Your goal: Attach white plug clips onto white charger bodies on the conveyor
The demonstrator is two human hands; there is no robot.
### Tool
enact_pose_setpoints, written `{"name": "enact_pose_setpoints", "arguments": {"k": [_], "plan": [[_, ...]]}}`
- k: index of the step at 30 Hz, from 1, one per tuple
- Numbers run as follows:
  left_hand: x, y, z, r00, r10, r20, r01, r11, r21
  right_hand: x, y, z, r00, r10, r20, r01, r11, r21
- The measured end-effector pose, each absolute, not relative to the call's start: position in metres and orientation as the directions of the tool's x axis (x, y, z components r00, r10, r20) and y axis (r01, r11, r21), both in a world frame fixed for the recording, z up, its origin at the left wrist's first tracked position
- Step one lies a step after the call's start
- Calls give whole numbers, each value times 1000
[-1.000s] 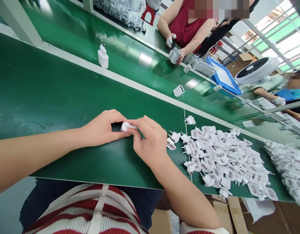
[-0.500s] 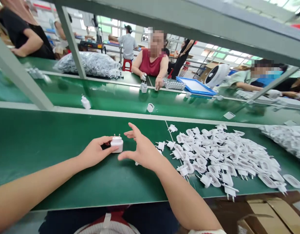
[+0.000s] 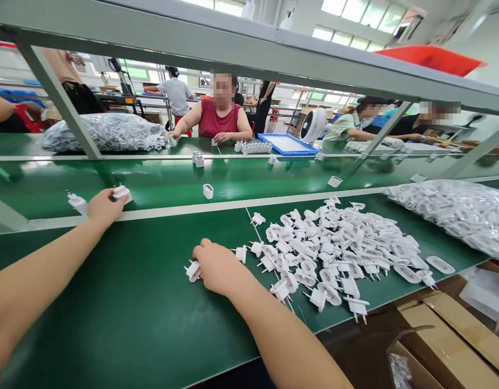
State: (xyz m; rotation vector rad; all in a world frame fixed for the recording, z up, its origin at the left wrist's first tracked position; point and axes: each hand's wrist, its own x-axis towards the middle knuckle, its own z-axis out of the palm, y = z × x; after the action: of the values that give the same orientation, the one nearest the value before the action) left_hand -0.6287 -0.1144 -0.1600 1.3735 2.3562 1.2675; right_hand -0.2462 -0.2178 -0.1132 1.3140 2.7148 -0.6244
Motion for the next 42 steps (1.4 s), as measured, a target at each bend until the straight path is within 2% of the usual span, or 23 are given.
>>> {"name": "enact_pose_setpoints", "arguments": {"k": [3,5,7,8,9,10,12,14,17,20,25,28,30,32,34,36,38,42], "plan": [[-630,-118,-157,-645,714,272,618,278,735,-243,-226,-107,-701,683,-204,706,624,-335],[-618,-120,-154,-657,655,374,659,257,707,-244,-229,-104,-734,644,-216,673,647,-359],[-592,-114,-153,-528,644,554,794,143,590,-247,-230,-104,-721,650,-239,687,628,-365],[-576,-108,-153,-390,663,639,874,48,484,-249,-229,-106,-705,664,-249,704,614,-357],[-557,-99,-154,-290,695,659,908,-18,419,-251,-228,-107,-687,680,-255,722,600,-344],[-538,-87,-156,-293,686,665,900,-37,434,-252,-227,-109,-674,693,-256,735,593,-329],[-501,-61,-162,-198,820,537,869,-106,483,-255,-225,-113,-667,705,-240,742,599,-301],[-470,-36,-168,-184,924,336,790,-64,609,-257,-223,-116,-667,713,-216,741,604,-293],[-441,-9,-174,-190,968,164,695,15,719,-258,-221,-118,-666,724,-180,737,602,-308],[-434,2,-178,-237,958,161,654,35,756,-257,-218,-118,-650,746,-146,738,574,-356],[-445,-28,-177,-331,913,237,569,-8,822,-254,-212,-118,-560,828,-15,699,463,-545],[-455,-79,-173,-285,920,270,527,-85,846,-256,-209,-120,-484,866,129,594,433,-678],[-460,-122,-171,-197,947,255,485,-132,864,-258,-207,-122,-422,888,181,487,391,-781],[-462,-167,-169,-108,970,216,422,-152,894,-261,-205,-123,-370,917,150,342,284,-896],[-461,-210,-168,-57,986,157,366,-126,922,-263,-203,-121,-355,933,55,115,102,-988],[-456,-246,-168,-35,994,99,338,-81,937,-262,-202,-118,-416,909,-35,-149,-107,-983],[-452,-272,-171,6,998,70,327,-68,942,-260,-201,-115,-525,848,-80,-294,-269,-917],[-454,-298,-178,42,992,122,376,-129,918,-258,-200,-113,-617,771,-157,-272,-397,-877]]}}
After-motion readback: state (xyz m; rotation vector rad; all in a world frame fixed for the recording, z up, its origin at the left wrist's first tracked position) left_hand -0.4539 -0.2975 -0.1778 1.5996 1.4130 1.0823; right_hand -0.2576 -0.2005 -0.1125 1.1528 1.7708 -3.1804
